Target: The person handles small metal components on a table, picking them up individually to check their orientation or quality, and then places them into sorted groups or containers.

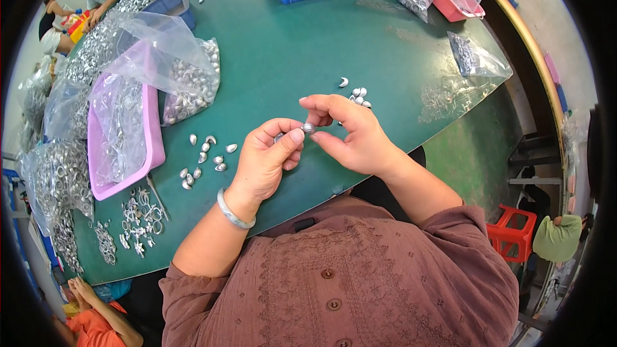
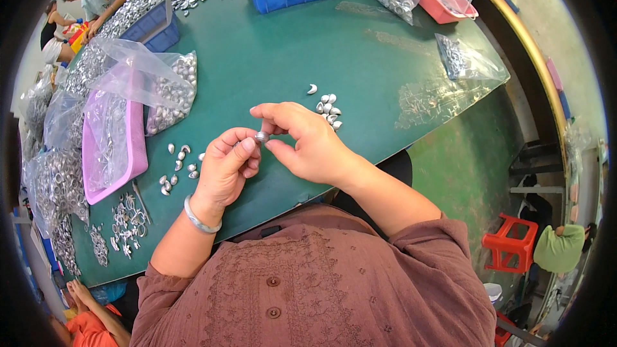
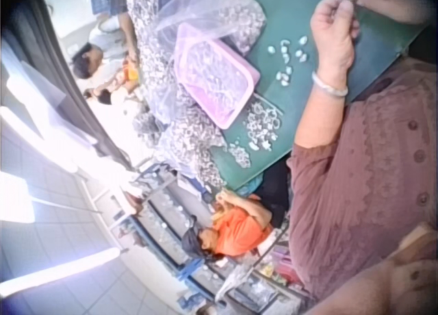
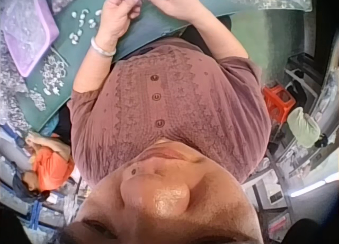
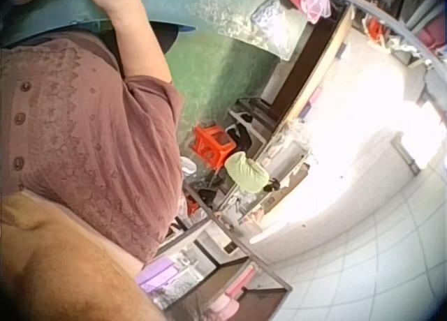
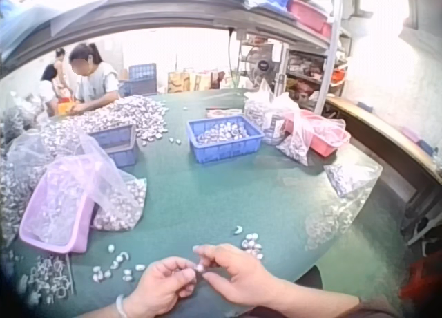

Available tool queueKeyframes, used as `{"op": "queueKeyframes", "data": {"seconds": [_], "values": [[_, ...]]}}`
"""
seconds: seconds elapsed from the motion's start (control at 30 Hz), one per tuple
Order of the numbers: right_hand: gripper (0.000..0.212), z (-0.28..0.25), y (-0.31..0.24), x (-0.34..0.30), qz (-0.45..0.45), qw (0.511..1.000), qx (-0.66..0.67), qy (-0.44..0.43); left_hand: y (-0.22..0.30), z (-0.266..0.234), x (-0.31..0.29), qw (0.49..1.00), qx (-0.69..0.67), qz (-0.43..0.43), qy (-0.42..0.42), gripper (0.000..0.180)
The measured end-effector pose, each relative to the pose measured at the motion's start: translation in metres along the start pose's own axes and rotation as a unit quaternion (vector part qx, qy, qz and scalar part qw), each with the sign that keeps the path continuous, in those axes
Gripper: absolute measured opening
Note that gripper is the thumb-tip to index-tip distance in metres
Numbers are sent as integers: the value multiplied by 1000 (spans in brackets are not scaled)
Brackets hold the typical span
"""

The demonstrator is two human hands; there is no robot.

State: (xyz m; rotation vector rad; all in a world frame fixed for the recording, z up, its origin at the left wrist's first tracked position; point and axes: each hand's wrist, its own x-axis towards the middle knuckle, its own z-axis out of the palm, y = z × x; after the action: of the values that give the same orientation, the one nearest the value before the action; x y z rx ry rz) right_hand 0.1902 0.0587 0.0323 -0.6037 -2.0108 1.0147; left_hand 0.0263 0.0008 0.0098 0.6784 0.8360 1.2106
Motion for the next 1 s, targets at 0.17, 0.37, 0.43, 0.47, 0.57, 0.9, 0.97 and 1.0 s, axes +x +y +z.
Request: {"op": "queueKeyframes", "data": {"seconds": [0.17,0.37,0.43,0.47,0.57,0.9,0.97,1.0], "values": [[51,1,-6,2,-63,994,-87,-3,1,0,0,1000,1,-11,-8,14],[54,2,-9,2,-96,989,-110,-5,3,-1,1,999,2,-46,-3,15],[54,2,-9,2,-101,988,-113,-1,3,-1,1,999,-4,-46,-11,17],[54,2,-8,2,-106,987,-122,-3,2,-2,1,999,-4,-46,-11,17],[54,2,-7,2,-114,984,-137,-8,1,-1,0,999,4,-41,-7,18],[41,2,-1,-3,-45,996,-78,18,7,-6,3,990,-99,-98,-35,22],[35,1,1,-3,-50,996,-74,19,7,-6,3,987,-116,-103,-41,22],[28,1,2,-2,-55,996,-71,21,7,-6,3,985,-124,-107,-45,22]]}}
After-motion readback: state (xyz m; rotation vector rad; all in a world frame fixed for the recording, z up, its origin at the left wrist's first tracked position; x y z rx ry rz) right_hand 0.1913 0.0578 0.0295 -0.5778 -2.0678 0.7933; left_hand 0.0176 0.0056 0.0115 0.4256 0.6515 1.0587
